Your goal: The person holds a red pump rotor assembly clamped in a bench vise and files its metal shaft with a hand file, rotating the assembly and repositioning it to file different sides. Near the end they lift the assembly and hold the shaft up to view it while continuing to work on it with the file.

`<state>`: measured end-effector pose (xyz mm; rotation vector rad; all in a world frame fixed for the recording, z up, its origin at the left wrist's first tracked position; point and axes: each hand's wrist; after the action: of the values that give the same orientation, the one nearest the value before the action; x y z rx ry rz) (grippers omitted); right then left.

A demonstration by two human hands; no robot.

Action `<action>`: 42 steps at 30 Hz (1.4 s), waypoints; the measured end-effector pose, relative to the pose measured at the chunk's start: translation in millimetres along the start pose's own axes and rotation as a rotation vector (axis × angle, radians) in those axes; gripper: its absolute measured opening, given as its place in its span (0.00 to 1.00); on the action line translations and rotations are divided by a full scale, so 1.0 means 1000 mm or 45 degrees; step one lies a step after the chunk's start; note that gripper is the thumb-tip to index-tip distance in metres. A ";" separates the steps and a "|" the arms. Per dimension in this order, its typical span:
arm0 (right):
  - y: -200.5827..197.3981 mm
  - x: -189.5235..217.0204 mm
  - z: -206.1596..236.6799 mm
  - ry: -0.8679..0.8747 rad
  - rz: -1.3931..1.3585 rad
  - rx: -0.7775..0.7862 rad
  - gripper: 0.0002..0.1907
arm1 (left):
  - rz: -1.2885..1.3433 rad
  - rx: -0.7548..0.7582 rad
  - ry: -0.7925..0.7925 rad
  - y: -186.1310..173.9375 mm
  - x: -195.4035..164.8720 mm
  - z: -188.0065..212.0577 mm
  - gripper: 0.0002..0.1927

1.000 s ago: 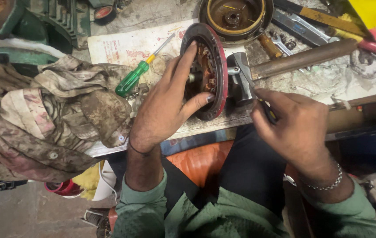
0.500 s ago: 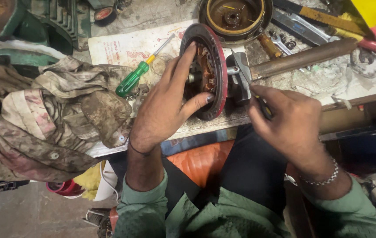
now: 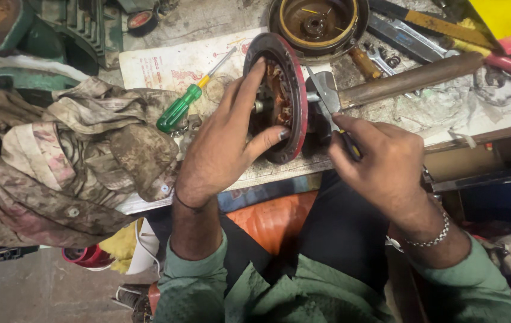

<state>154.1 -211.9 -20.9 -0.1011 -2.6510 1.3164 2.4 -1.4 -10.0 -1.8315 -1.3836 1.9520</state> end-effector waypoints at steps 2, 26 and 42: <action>0.000 0.000 0.000 -0.011 -0.041 -0.026 0.15 | -0.010 -0.004 0.010 0.000 0.000 0.000 0.47; -0.001 0.004 -0.003 0.030 -0.045 -0.024 0.14 | -0.011 0.014 -0.016 0.001 0.001 -0.001 0.47; -0.001 0.003 -0.003 0.037 -0.005 0.001 0.13 | -0.009 0.016 -0.023 0.000 -0.001 -0.001 0.48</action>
<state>151.7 -209.9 -17.7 -0.1146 -2.6254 1.3044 3.2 -1.3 -8.9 -1.8056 -1.3776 1.9740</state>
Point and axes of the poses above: each hand's wrist, its own z-axis away from the middle knuckle, its own y-axis out of the palm, x = y × z, and after that the axes turned 14 degrees about -y, right-handed
